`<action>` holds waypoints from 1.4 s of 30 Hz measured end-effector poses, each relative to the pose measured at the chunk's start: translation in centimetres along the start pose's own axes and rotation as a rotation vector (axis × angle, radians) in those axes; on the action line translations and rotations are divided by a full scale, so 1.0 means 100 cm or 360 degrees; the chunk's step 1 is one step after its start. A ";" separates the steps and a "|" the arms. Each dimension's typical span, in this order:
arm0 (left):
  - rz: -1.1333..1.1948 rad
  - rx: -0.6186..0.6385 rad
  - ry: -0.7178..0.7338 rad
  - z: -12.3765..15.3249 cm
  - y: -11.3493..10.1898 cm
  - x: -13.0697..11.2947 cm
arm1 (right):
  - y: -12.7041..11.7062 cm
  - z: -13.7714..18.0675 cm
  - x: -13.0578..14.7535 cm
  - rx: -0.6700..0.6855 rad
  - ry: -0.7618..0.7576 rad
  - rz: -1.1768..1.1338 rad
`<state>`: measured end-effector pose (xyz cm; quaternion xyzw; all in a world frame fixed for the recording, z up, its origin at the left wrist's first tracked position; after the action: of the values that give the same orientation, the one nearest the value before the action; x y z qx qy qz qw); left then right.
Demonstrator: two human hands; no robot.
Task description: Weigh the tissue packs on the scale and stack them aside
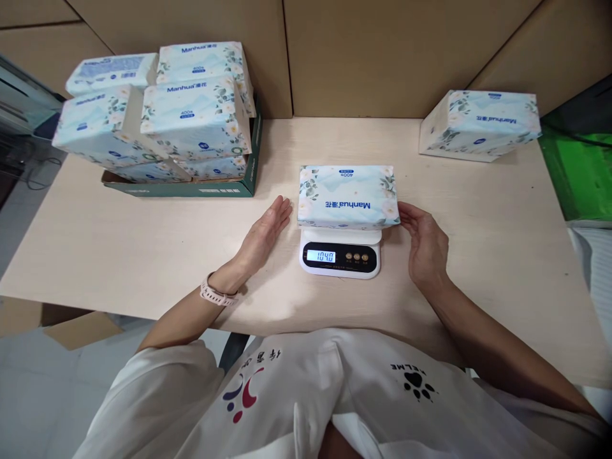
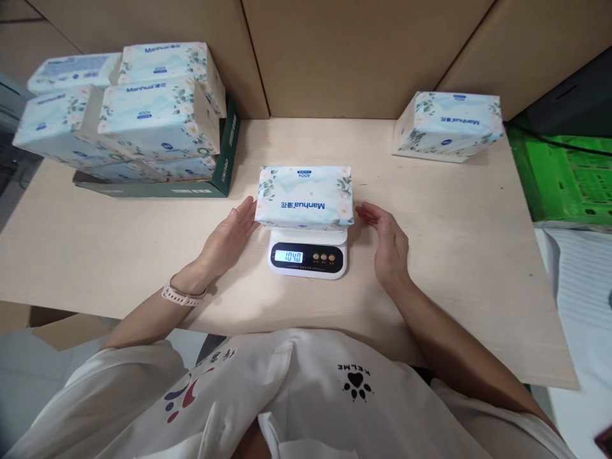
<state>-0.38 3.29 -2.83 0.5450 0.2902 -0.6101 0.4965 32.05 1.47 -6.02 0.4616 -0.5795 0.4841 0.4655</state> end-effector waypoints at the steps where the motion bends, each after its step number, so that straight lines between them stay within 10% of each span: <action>1: 0.0003 0.0002 0.0002 0.000 -0.001 0.001 | 0.000 0.000 0.000 -0.0005 0.0000 -0.0017; 42: 0.0124 -0.0046 0.0036 -0.002 -0.005 0.003 | 0.002 -0.001 0.007 0.0002 0.0018 0.0099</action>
<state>-0.78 3.55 -3.25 0.5556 0.2832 -0.5798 0.5244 31.78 1.51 -5.32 0.4409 -0.5906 0.5013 0.4534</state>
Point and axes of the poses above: each hand's wrist, its own z-axis away from the middle knuckle, its own y-axis out of the palm, x = y × z, the point moved 2 cm from there along -z, towards the middle knuckle, and after that the axes turned 10 degrees about x, right-handed, at the moved point
